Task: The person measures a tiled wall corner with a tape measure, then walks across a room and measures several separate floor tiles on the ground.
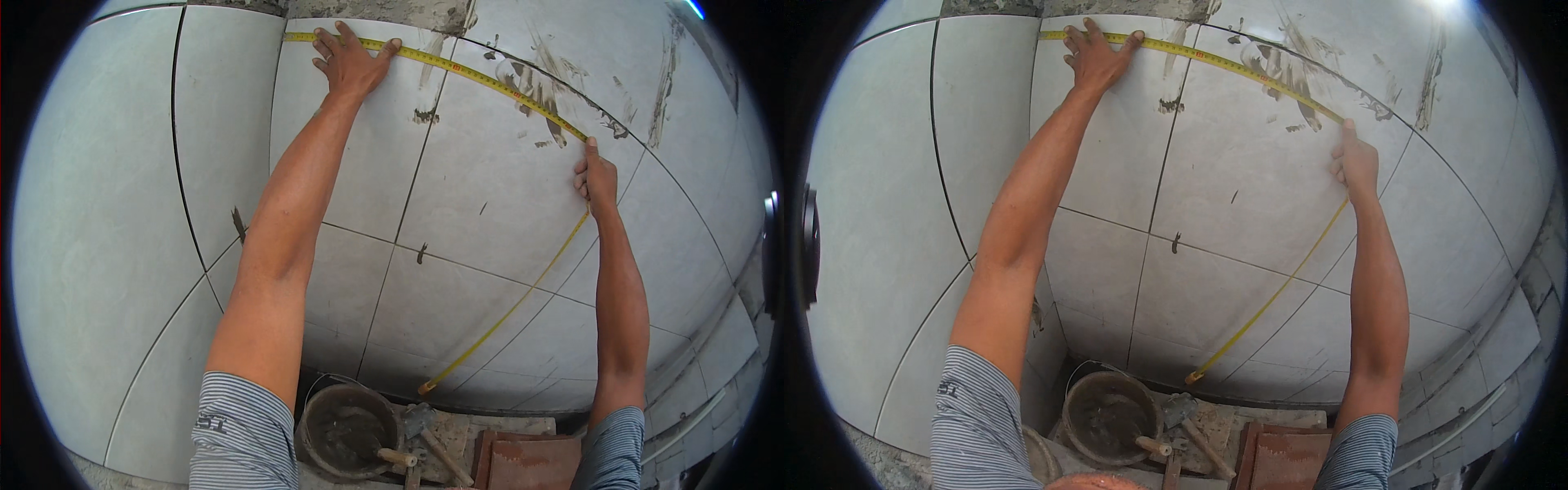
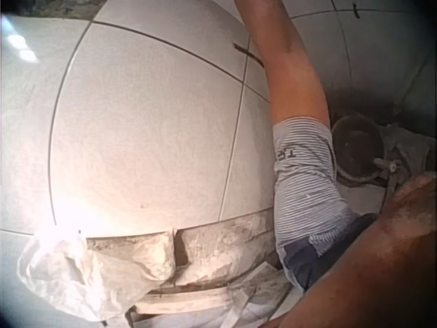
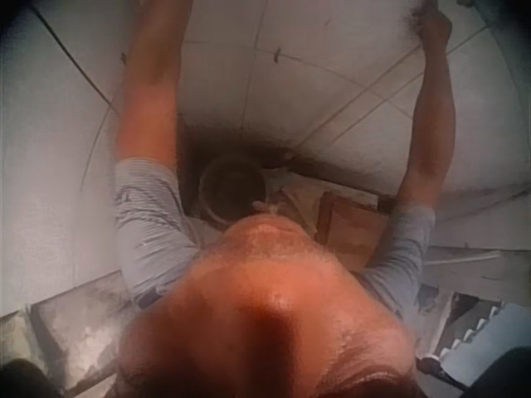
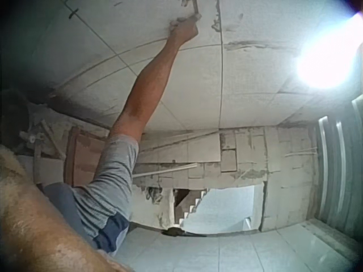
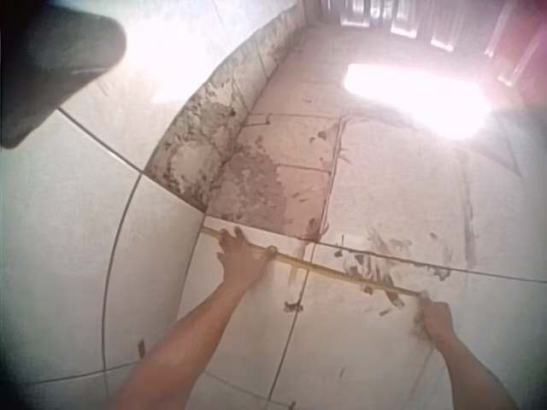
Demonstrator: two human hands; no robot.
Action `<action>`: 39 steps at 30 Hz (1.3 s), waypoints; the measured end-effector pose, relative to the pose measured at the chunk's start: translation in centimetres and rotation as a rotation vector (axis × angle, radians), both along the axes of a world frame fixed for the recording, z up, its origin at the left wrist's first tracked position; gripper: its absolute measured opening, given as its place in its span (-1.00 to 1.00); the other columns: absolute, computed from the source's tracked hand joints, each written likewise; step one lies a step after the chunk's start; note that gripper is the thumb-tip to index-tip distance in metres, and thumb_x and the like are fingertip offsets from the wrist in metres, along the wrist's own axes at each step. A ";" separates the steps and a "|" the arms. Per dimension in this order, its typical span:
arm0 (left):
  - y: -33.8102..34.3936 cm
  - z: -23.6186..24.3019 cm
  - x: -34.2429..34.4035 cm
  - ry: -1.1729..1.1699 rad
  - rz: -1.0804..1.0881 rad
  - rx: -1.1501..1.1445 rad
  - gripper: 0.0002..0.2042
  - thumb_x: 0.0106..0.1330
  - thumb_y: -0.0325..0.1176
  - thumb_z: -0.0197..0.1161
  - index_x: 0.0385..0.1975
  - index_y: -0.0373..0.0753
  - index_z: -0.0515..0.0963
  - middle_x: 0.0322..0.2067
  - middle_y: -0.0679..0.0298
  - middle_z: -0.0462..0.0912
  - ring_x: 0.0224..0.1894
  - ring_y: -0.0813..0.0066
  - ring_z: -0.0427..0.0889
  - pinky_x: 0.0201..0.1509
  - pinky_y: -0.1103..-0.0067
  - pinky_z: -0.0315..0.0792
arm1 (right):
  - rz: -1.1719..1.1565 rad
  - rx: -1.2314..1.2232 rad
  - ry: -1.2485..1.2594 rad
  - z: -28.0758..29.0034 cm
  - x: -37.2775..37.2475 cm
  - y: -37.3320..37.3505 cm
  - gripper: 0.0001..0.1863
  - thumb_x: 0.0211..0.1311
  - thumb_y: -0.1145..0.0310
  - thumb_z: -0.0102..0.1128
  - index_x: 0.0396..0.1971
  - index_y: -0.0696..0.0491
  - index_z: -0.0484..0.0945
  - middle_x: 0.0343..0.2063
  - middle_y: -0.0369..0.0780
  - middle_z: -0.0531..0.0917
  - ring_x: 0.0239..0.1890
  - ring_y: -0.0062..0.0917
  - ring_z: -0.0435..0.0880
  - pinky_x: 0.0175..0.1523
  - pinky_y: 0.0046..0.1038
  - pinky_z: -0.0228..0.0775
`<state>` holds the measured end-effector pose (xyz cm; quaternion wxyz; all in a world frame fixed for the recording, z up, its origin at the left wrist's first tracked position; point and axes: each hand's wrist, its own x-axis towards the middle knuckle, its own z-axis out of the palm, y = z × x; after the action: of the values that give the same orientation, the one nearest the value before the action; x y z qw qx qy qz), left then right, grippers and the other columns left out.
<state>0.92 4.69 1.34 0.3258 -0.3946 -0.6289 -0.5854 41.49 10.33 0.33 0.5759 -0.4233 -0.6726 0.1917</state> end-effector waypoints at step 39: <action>-1.9 0.6 -1.0 0.084 0.083 0.009 -0.41 0.12 0.10 0.20 0.06 -0.14 0.34 0.16 -0.08 0.19 0.14 -0.18 0.29 0.06 0.11 0.35 | -0.191 0.077 -0.096 4.0 0.1 0.4 -0.37 0.09 -0.17 0.07 -0.68 0.21 0.50 -0.78 -0.20 0.49 -0.76 -0.54 0.44 -0.62 -0.53 0.24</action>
<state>-0.10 2.79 1.89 0.3778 -0.3908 -0.6278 -0.5571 41.57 10.70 4.34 0.5746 -0.4719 -0.6627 0.0896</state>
